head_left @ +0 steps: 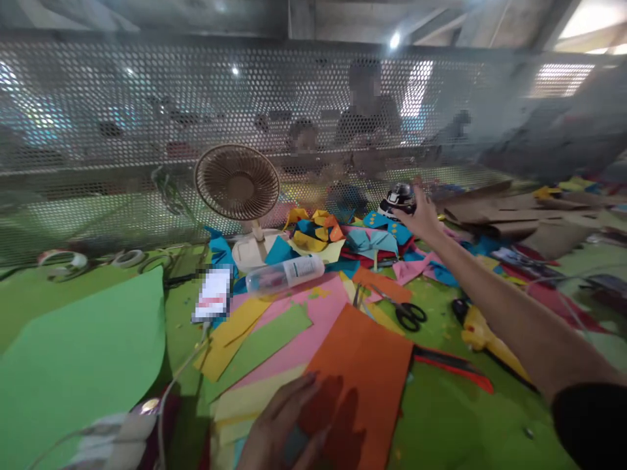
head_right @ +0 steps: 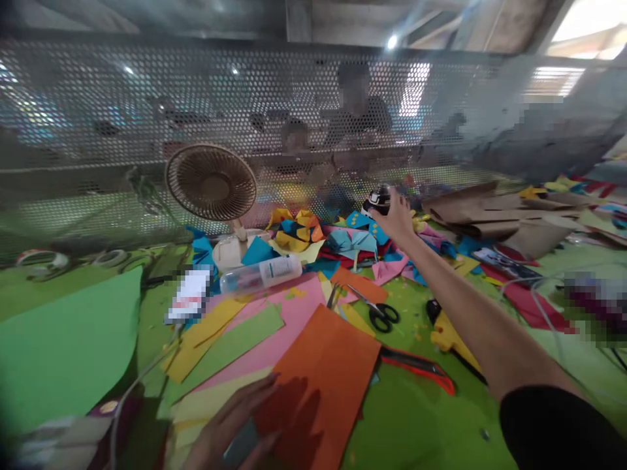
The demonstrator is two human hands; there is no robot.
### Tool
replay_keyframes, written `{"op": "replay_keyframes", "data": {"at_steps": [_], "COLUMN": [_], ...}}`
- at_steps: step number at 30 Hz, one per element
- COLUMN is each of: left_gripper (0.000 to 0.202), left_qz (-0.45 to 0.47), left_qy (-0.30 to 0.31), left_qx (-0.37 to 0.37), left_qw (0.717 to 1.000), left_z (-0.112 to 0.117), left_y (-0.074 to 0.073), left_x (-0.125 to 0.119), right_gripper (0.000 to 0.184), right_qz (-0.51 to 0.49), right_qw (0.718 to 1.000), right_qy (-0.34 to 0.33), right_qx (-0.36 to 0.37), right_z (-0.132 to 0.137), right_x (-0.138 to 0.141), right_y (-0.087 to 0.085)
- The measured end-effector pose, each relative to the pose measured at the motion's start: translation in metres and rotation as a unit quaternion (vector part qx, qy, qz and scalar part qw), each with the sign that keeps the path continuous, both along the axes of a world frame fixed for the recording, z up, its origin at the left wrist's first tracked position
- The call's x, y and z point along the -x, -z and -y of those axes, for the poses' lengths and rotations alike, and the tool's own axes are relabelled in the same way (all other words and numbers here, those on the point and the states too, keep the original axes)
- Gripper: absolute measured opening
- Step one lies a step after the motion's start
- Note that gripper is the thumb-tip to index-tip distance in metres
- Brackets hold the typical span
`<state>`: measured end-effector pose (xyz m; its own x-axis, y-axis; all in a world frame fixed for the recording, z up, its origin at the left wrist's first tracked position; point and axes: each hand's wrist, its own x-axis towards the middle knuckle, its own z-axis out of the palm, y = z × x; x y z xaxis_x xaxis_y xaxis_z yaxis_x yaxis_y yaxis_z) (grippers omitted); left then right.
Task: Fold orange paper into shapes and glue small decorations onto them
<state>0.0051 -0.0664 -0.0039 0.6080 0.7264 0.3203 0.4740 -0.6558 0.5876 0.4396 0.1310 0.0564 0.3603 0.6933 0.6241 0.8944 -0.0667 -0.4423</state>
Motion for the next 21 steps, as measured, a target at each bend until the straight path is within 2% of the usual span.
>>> {"op": "replay_keyframes", "data": {"at_steps": [3,5,7,9,11,14,16,21], "left_gripper": [0.047,0.047,0.047,0.048,0.053,0.051,0.048,0.049], "left_qz": [-0.034,-0.053,-0.07,-0.088,-0.108,-0.131,-0.152,-0.182], "left_qy": [0.005,0.016,0.026,0.03,0.027,0.012,-0.004,-0.022], "left_qx": [-0.006,-0.01,-0.02,-0.031,-0.036,-0.049,-0.049,-0.008], "left_qw": [0.999,0.998,0.997,0.995,0.993,0.99,0.987,0.983], "left_z": [0.006,0.011,0.018,0.026,0.032,0.031,0.022,-0.011], "left_y": [-0.007,-0.01,-0.013,-0.017,-0.022,-0.031,-0.035,-0.034], "left_x": [-0.004,-0.004,-0.001,0.003,0.009,0.016,0.017,0.008], "right_gripper": [0.044,0.034,0.03,0.028,0.026,0.024,0.025,0.034], "right_qz": [-0.032,-0.028,-0.015,-0.004,0.007,0.052,0.077,0.104], "right_qw": [0.983,0.958,0.951,0.949,0.947,0.949,0.947,0.933], "right_qy": [-0.157,-0.237,-0.249,-0.244,-0.23,-0.184,-0.166,-0.192], "right_qx": [0.089,0.159,0.182,0.202,0.224,0.249,0.263,0.285], "right_z": [0.066,0.112,0.151,0.178,0.192,0.196,0.193,0.182], "right_x": [0.045,0.074,0.096,0.107,0.109,0.105,0.104,0.117], "right_y": [0.01,0.021,0.032,0.04,0.043,0.042,0.04,0.047]}}
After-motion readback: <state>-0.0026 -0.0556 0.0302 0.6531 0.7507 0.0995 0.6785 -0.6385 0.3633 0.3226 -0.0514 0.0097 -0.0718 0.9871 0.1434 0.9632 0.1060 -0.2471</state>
